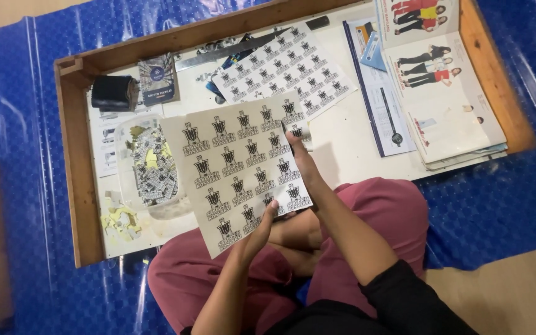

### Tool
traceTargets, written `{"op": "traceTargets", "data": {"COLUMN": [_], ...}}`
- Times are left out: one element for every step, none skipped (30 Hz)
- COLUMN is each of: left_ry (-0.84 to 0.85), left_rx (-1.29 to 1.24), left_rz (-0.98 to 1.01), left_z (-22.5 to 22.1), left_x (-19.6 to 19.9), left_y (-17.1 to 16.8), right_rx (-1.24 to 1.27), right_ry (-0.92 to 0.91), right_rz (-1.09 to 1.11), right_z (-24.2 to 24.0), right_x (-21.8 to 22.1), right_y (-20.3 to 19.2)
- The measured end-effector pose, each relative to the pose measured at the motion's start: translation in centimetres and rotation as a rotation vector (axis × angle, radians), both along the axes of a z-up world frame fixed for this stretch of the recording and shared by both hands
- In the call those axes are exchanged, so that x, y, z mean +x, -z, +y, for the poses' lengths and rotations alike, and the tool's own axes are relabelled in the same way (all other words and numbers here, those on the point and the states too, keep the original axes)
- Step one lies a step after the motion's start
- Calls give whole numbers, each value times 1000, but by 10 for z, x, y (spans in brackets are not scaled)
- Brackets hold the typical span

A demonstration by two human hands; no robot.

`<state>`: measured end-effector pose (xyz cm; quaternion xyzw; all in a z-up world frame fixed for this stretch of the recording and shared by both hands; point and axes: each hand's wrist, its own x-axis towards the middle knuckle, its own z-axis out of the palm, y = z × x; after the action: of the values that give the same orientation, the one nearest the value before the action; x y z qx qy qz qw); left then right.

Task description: Cutting individual stickers from a printed sheet using small scissors

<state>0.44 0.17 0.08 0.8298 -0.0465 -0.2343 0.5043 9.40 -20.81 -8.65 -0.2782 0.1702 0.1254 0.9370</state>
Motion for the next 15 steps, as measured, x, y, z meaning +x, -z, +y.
{"op": "traceTargets", "data": {"left_ry": [0,-6,-11,-11,-32,-53,-52,-35,-19,-19,-19,-21,-22,-25,-28], "left_rx": [1,1,1,-3,-2,-1,-4,20,44,42,13,-14,-16,-26,-37], "left_rz": [-3,-22,-41,-47,-76,-102,-105,-75,-45,-48,-36,-25,-28,-10,9], "left_z": [-1,-3,-5,-6,-7,-9,-11,-14,-16,-15,-15,-15,-14,-12,-10], "left_x": [-1,-1,-2,-2,-2,-4,-5,-6,-7,-8,-8,-8,-7,-6,-6], "left_y": [-5,-10,-15,-11,-8,-4,-10,-18,-25,-24,-24,-24,-18,-12,-5], "right_rx": [1,-6,-12,-16,1,17,14,-3,-20,-22,-30,-37,-38,-45,-52], "right_ry": [0,2,5,4,13,23,24,45,66,67,79,90,89,87,86], "right_rz": [-3,-3,-2,-8,0,11,9,20,32,29,50,70,67,66,65], "right_z": [-1,-3,-4,-3,-2,-2,-2,-2,-2,-3,-4,-4,-7,-8,-10], "right_x": [-1,-3,-4,-3,-2,-3,0,4,7,6,5,5,8,10,12], "right_y": [6,12,18,16,14,13,16,18,20,21,22,23,30,37,45]}}
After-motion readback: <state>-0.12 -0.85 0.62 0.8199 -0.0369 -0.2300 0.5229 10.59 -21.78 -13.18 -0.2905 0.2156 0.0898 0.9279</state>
